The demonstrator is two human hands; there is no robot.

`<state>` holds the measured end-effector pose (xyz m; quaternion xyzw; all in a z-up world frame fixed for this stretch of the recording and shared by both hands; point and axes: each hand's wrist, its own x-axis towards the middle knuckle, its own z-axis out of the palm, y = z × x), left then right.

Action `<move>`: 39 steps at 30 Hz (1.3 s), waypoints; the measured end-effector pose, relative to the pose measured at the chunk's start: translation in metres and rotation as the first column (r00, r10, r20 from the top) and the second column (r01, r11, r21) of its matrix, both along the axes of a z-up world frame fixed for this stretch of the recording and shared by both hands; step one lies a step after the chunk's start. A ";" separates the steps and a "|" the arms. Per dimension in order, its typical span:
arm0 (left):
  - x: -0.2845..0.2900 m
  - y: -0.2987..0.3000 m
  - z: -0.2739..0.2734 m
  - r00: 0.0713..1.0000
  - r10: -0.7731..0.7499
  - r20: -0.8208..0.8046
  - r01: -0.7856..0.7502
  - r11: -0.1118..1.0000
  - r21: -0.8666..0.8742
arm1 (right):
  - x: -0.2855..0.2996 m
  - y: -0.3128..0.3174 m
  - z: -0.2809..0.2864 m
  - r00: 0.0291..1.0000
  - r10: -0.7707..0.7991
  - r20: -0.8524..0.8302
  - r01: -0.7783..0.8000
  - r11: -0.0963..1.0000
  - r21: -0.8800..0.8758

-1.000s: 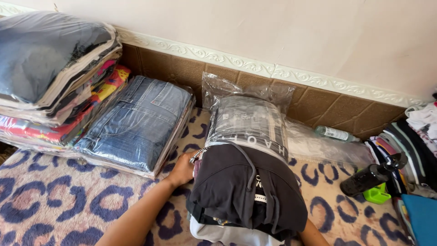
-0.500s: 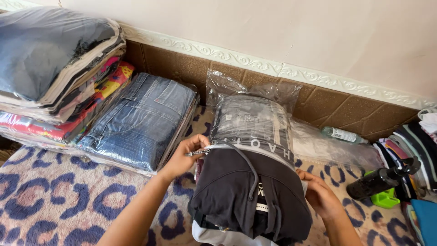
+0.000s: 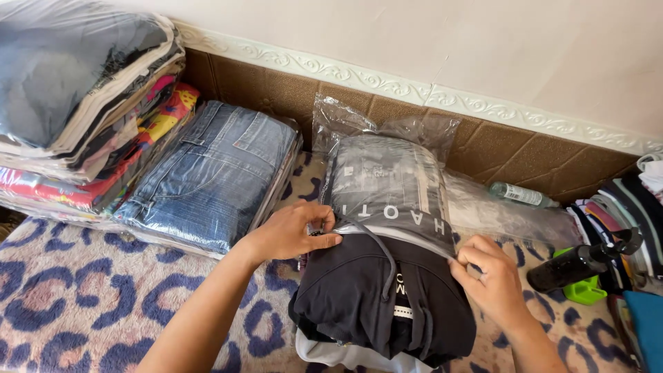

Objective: The person places a folded black garment into a clear plastic bag and seals it. They then use a green tape dispenser to apply adhesive tape to the bag, securing the package.

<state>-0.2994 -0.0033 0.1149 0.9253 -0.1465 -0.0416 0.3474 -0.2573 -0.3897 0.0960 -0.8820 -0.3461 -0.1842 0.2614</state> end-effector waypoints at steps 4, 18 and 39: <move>-0.002 -0.002 -0.009 0.896 -0.097 0.434 0.095 0.995 0.026 | -0.016 0.013 0.003 0.991 -0.057 0.123 0.057 0.998 0.000; -0.022 -0.037 0.011 0.675 -0.070 0.735 0.106 0.994 -0.002 | -0.009 0.025 0.005 0.966 -0.182 0.183 0.204 0.972 -0.113; -0.010 -0.022 -0.003 0.946 0.015 0.325 -0.070 0.985 0.159 | -0.021 0.033 -0.029 0.881 -0.248 0.402 0.189 0.965 0.182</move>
